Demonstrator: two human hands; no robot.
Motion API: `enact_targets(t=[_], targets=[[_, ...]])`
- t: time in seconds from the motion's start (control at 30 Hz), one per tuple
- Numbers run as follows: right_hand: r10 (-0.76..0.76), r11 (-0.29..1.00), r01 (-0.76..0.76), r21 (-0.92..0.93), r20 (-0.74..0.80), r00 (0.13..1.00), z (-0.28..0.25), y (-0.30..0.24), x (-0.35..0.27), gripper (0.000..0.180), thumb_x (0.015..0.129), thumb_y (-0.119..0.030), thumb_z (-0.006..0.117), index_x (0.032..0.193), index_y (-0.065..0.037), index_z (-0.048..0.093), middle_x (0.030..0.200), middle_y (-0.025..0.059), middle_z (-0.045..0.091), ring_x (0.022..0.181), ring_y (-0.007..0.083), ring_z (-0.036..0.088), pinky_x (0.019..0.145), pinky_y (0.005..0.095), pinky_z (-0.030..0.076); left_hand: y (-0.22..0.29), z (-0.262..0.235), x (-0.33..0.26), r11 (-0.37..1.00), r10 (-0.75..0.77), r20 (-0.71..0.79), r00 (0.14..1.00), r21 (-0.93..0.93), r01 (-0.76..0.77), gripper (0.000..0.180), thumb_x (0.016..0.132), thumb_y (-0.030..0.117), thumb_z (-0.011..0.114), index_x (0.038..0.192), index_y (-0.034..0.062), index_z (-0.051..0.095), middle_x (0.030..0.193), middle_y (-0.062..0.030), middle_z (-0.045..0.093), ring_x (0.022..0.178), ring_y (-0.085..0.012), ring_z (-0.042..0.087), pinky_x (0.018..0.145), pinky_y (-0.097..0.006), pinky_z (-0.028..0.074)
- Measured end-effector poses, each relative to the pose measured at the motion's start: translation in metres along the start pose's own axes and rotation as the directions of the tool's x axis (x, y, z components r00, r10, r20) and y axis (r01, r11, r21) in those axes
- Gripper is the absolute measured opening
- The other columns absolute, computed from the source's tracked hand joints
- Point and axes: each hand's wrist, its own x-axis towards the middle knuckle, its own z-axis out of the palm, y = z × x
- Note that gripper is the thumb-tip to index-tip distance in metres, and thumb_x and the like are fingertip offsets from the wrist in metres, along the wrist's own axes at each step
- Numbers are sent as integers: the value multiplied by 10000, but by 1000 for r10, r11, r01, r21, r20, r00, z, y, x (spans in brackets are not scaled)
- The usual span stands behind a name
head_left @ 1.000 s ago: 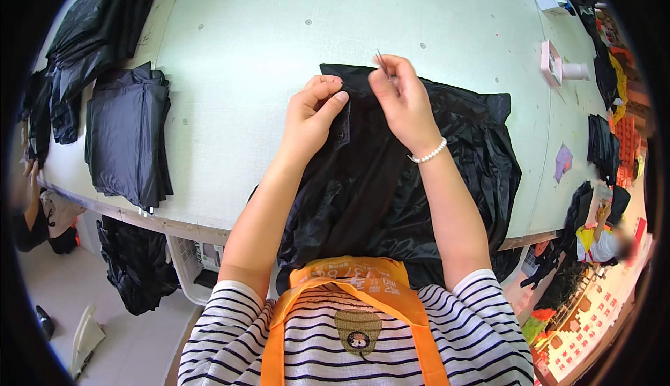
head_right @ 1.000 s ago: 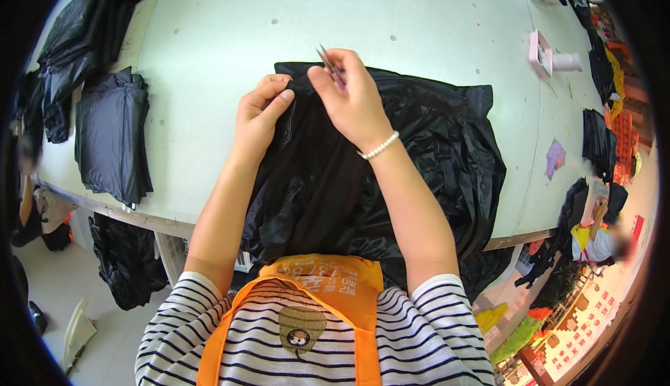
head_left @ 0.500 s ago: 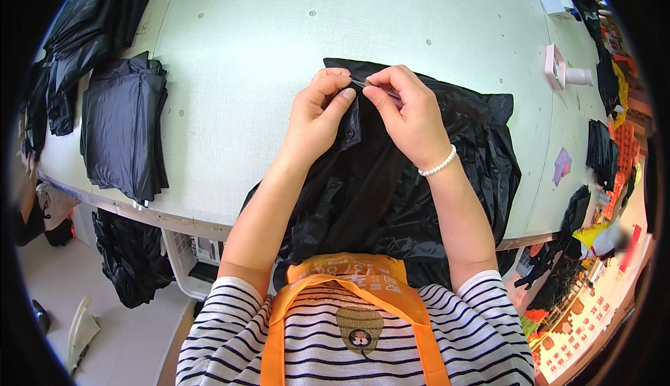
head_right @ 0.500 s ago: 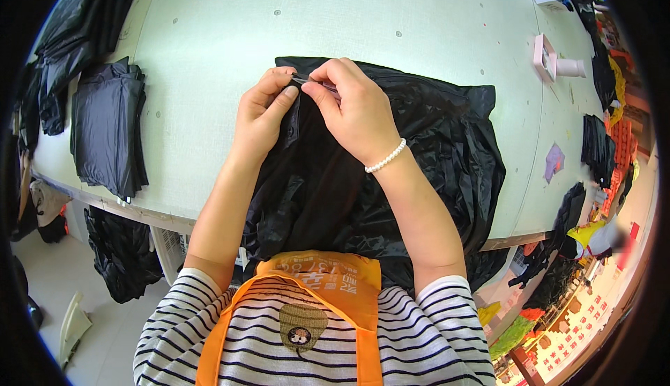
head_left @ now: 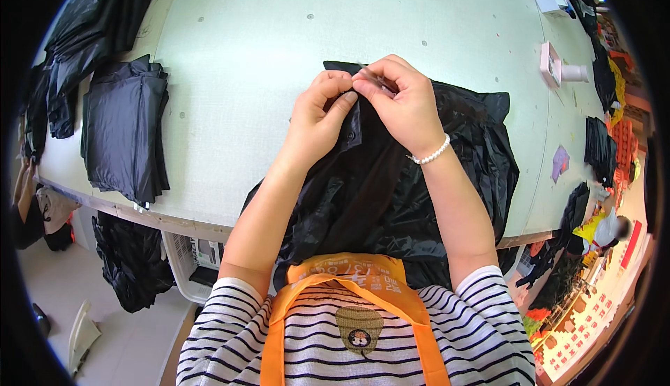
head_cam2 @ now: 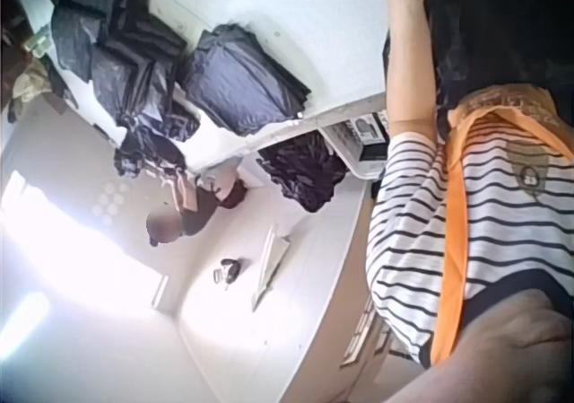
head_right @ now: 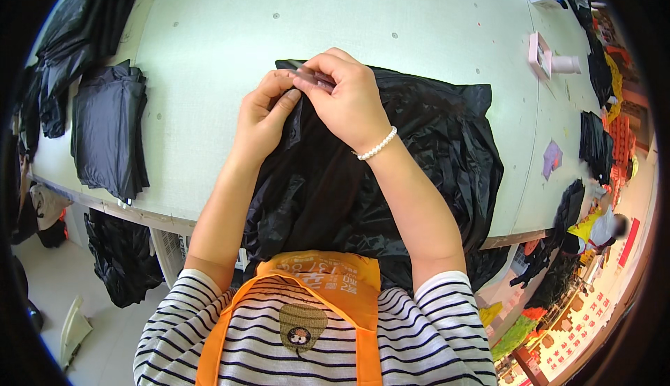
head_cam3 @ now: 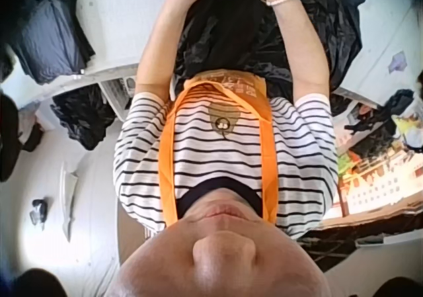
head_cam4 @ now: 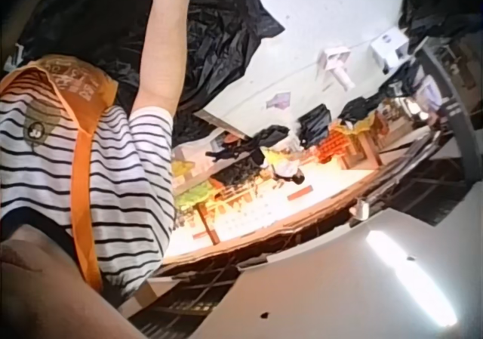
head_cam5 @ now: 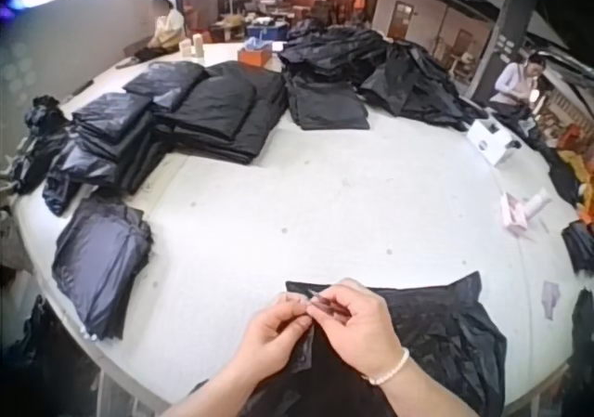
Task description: The person folds a black jacket on a table, smoothing the fabric and aligning the edges. They then place the folded jacket into a white plastic basket below the table.
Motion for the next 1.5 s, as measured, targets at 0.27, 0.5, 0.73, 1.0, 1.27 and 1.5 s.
enact_targets(t=[0.27,0.5,0.73,1.0,1.27,1.5], targets=[[-34,991,23,-133,-81,996,-4,8,-16,246,868,-175,653,1008,-24,518,828,75,583,726,171,581,639,291,478,-6,-6,0,991,-83,-65,994,-115,75,116,885,24,581,980,-36,612,1093,-54,562,937,-109,529,826,-237,423],[-110,945,108,-308,11,994,-3,5,-18,210,892,-229,614,940,-48,518,859,93,603,710,250,610,625,332,489,-1,-5,-1,986,-98,-38,994,-138,92,105,890,24,573,966,-31,620,1075,-43,548,897,-97,516,805,-232,415],[-58,956,44,-292,-39,998,-5,-3,-15,157,887,-200,616,877,-58,550,768,92,608,655,261,601,602,320,476,1,-8,-2,992,-66,-34,997,-111,62,113,892,23,572,980,-29,619,1104,-46,554,925,-103,526,832,-238,419],[122,969,-209,-134,-474,872,-92,80,-34,280,852,-209,686,1011,9,609,867,97,646,768,139,608,729,260,490,-16,-20,1,997,-60,-96,994,47,64,148,888,31,583,1020,-30,608,1165,-68,566,994,-130,551,871,-252,430],[201,498,-761,-415,-799,567,-262,251,-145,290,837,-97,544,1099,-35,653,1018,211,654,942,354,634,834,391,497,-23,-32,-22,398,325,-152,933,917,11,331,829,60,639,1158,79,604,1401,-156,404,1125,-305,508,949,-397,416],[674,694,-445,566,-294,678,-298,264,-115,376,885,-100,573,1253,-51,517,892,-4,576,473,42,360,401,212,287,2,52,-36,435,213,-26,977,897,-71,340,822,39,625,1160,72,608,1398,-142,408,1186,-309,456,992,-392,383]])
